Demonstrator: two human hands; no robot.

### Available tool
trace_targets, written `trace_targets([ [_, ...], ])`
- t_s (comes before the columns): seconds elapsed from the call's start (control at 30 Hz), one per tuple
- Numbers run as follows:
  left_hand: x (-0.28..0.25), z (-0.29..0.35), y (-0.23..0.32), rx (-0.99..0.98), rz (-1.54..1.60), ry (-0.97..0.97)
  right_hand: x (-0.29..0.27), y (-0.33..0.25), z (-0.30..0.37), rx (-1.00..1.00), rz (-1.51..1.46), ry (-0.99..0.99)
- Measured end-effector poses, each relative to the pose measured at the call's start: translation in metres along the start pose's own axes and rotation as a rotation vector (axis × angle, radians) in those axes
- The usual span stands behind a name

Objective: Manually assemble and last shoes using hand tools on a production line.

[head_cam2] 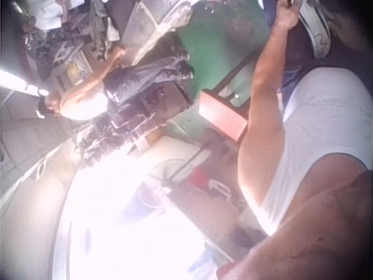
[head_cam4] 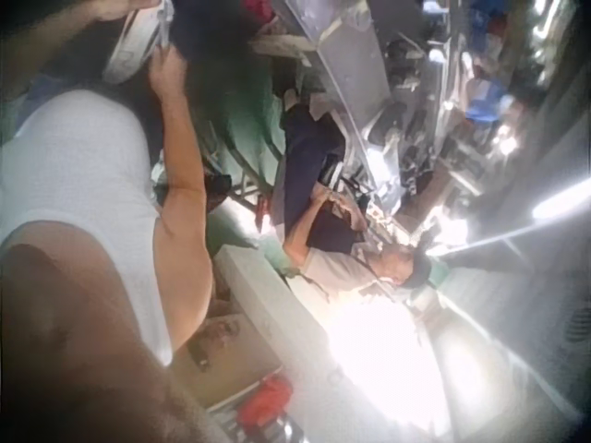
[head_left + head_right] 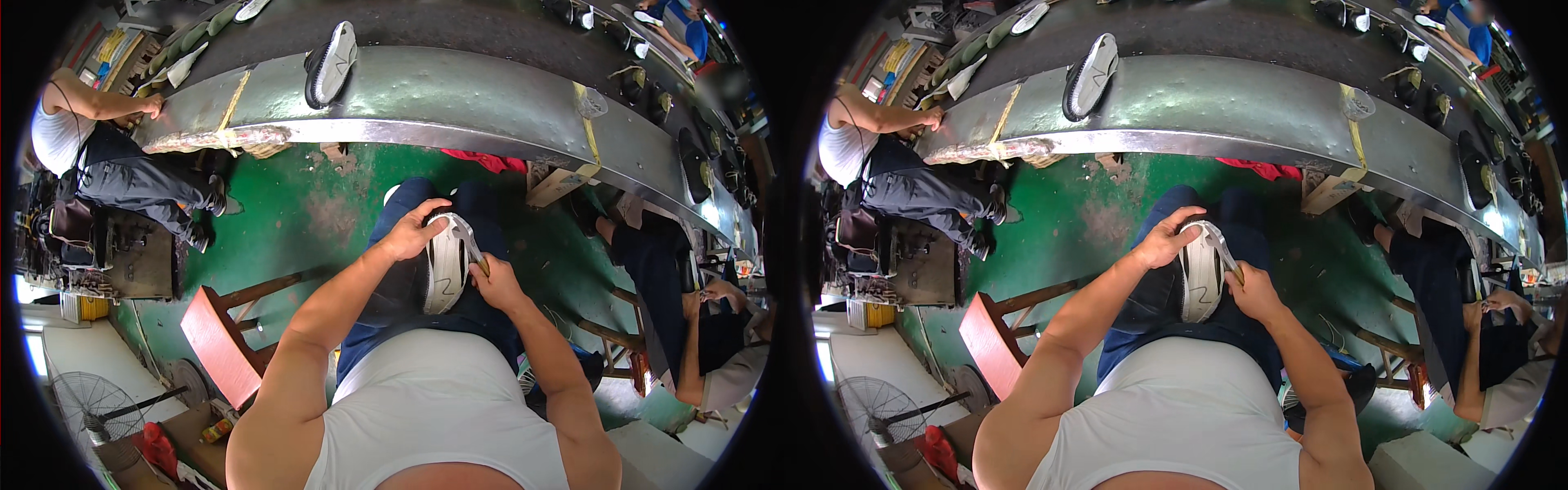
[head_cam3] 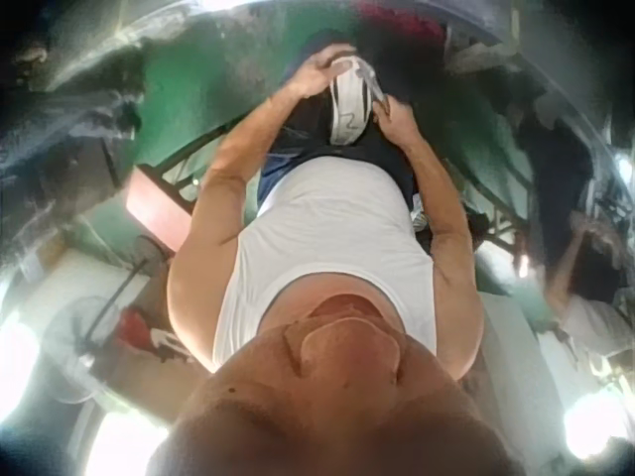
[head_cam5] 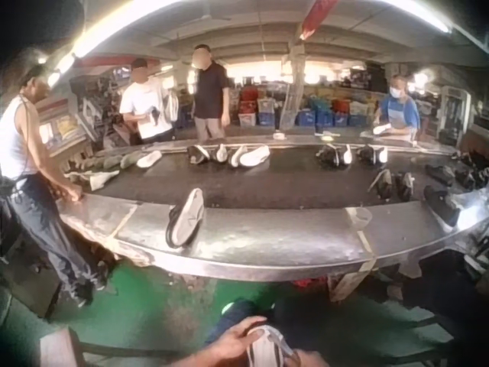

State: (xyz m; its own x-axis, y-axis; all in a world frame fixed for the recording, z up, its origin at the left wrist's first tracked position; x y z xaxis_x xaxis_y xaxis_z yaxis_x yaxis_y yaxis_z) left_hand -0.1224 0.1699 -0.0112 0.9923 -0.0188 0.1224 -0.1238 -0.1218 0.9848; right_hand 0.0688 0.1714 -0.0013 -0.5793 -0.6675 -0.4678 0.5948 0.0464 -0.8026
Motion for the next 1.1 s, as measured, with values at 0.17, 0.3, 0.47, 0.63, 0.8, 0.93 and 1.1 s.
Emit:
trace_targets([
  [0.17, -0.009, 0.008, 0.023, 0.017, -0.159, 0.000, 0.006, -0.010, 0.008, -0.120, 0.125, 0.139],
  [0.3, 0.002, 0.016, -0.002, -0.004, -0.077, -0.093, -0.002, -0.021, 0.036, -0.090, 0.282, 0.076],
  [0.47, 0.002, 0.017, -0.013, -0.084, 0.195, -0.033, 0.005, -0.011, 0.028, -0.122, 0.250, 0.224],
  [0.63, -0.011, 0.019, -0.018, -0.091, 0.243, 0.016, 0.011, -0.010, 0.010, -0.171, 0.261, 0.246],
  [0.8, 0.002, 0.020, -0.001, -0.141, 0.170, -0.012, 0.002, -0.030, 0.033, -0.081, 0.396, 0.107],
  [0.93, 0.013, 0.016, -0.002, -0.286, 0.246, 0.195, 0.004, -0.044, 0.045, -0.055, 0.503, 0.111],
  [1.1, 0.011, 0.013, -0.020, -0.270, 0.271, 0.294, 0.006, -0.048, 0.049, 0.029, 0.596, 0.132],
])
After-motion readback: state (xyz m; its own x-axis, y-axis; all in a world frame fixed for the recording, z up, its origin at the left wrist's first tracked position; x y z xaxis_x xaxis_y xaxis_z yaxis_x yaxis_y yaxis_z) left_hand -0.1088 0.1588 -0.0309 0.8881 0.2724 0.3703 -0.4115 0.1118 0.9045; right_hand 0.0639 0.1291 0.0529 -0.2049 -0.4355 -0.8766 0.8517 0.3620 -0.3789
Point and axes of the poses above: each hand's wrist, its own z-axis away from the middle knuckle, its own x-axis out of the palm, y = z × x, the point moved 8 cm from there along -z, towards the middle knuckle, and after that the axes turned 12 degrees about x, right-handed, at the moved point
